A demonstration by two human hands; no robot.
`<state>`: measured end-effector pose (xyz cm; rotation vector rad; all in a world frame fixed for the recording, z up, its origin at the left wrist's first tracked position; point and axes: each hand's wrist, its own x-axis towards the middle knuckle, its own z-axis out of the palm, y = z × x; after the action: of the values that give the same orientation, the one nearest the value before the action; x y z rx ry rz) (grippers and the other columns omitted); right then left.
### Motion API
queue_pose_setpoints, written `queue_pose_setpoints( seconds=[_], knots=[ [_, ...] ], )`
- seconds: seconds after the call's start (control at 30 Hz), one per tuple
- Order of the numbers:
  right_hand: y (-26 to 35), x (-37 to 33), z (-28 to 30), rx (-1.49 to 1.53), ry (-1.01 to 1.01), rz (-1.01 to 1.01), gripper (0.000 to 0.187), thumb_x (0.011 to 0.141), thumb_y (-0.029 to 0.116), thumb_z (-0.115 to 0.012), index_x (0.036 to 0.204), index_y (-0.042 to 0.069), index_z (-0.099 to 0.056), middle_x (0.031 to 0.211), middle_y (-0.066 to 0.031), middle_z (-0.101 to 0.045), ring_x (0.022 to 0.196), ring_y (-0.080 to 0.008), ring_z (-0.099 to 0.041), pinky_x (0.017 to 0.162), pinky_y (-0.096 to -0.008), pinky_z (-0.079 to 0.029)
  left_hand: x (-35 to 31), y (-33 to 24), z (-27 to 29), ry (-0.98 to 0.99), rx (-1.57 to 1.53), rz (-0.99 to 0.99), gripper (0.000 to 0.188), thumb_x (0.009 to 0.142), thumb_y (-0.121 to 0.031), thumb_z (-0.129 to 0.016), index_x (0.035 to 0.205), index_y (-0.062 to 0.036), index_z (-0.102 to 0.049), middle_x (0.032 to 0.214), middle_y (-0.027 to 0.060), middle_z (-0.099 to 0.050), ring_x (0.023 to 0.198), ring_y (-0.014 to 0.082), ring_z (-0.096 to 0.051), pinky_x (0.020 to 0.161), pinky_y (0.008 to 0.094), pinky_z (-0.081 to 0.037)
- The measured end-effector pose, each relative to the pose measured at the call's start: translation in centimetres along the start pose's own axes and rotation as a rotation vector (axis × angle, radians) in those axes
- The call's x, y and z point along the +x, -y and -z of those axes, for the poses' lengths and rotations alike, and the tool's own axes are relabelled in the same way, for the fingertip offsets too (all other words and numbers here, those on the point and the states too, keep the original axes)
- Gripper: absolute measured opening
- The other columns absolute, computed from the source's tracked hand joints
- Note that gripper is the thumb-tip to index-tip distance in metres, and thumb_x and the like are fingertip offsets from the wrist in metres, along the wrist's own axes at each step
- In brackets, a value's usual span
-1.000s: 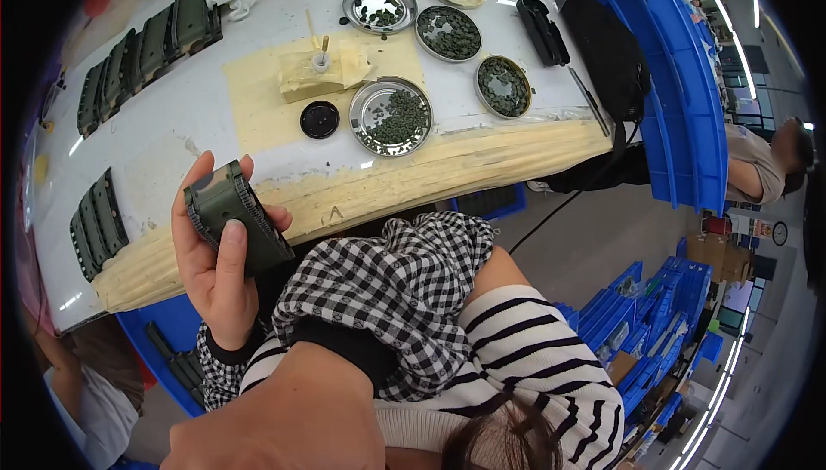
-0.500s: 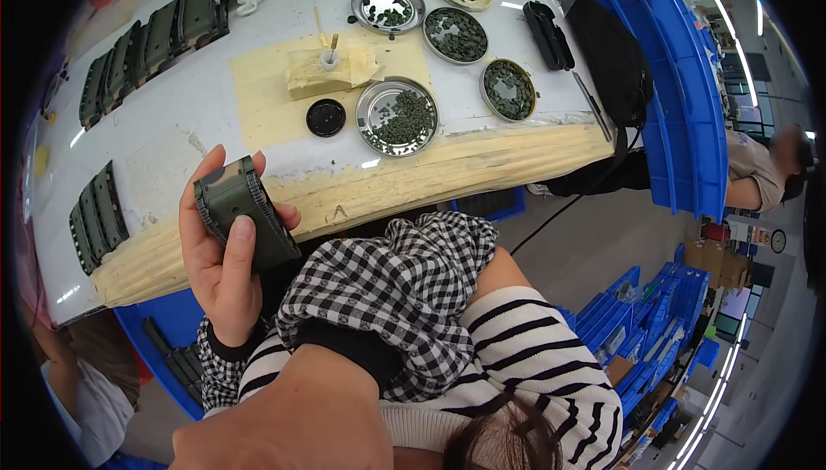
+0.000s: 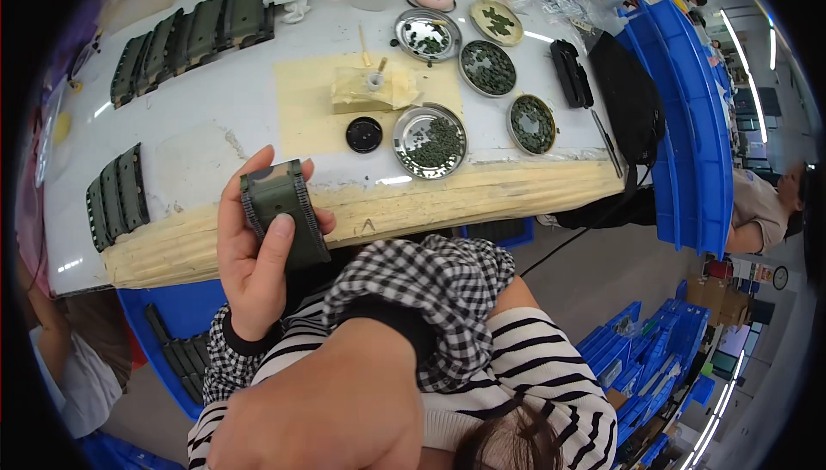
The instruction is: Assembling and applying glue to small components on model tank hulls at a workstation.
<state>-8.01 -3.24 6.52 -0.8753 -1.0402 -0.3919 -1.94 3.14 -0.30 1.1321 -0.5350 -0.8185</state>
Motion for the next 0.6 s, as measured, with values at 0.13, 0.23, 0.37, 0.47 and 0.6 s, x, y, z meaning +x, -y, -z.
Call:
queue_pose_setpoints(
  seconds=[0.13, 0.23, 0.37, 0.47, 0.6],
  knots=[
    [2.1, -1.4, 1.6, -0.162, -0.218, -0.128, 0.025, 0.096, 0.022, -0.057, 0.093, -0.002, -0.064, 0.089, -0.0165, -0.061, 0.070, -0.0297, -0.059, 0.059, -0.0356, -0.045, 0.3, 0.0, 0.5, 0.024, -0.064, 0.029, 0.056, 0.095, -0.008, -0.050, 0.145, -0.0019, -0.028, 0.125, 0.0218, -0.056, 0.091, 0.0200, -0.063, 0.084, 0.0332, -0.052],
    [6.2, -3.5, 3.3, -0.579, -0.392, -0.370, 0.030, 0.099, 0.021, -0.051, 0.085, 0.000, -0.067, 0.078, -0.0108, -0.062, 0.061, -0.0204, -0.053, 0.057, -0.0327, -0.042, 0.1, 0.0, 1.8, 0.111, -0.120, 0.004, 0.049, 0.097, -0.003, -0.047, 0.143, -0.0023, -0.028, 0.126, 0.0187, -0.057, 0.098, 0.0152, -0.062, 0.089, 0.0293, -0.051],
    [8.6, -5.2, 3.4, -1.361, -0.841, -0.540, 0.017, 0.094, 0.010, -0.056, 0.087, -0.003, -0.065, 0.077, -0.0049, -0.059, 0.064, -0.0116, -0.051, 0.059, -0.0240, -0.039, 0.5, 0.0, 1.9, 0.183, -0.027, -0.079, 0.045, 0.098, -0.003, -0.046, 0.141, -0.0021, -0.032, 0.122, 0.0164, -0.058, 0.102, 0.0149, -0.060, 0.090, 0.0294, -0.050],
    [9.9, -5.9, 5.3, -1.717, -0.770, -0.636, 0.008, 0.089, 0.003, -0.062, 0.093, -0.001, -0.067, 0.077, -0.0039, -0.056, 0.063, -0.0097, -0.048, 0.055, -0.0223, -0.036, 0.9, -0.3, 1.2, 0.160, -0.103, -0.008, 0.044, 0.099, -0.008, -0.047, 0.140, -0.0023, -0.033, 0.118, 0.0156, -0.060, 0.098, 0.0160, -0.061, 0.086, 0.0303, -0.051],
    [10.4, -6.3, 8.5, -1.907, -0.709, -0.665, 0.014, 0.083, -0.001, -0.067, 0.097, 0.001, -0.068, 0.076, -0.0054, -0.055, 0.064, -0.0113, -0.051, 0.053, -0.0235, -0.037, 1.6, -0.1, 0.8, 0.167, -0.379, 0.154, 0.040, 0.104, -0.025, -0.040, 0.138, -0.0038, -0.037, 0.110, 0.0151, -0.060, 0.089, 0.0171, -0.063, 0.081, 0.0314, -0.053]
  ],
)
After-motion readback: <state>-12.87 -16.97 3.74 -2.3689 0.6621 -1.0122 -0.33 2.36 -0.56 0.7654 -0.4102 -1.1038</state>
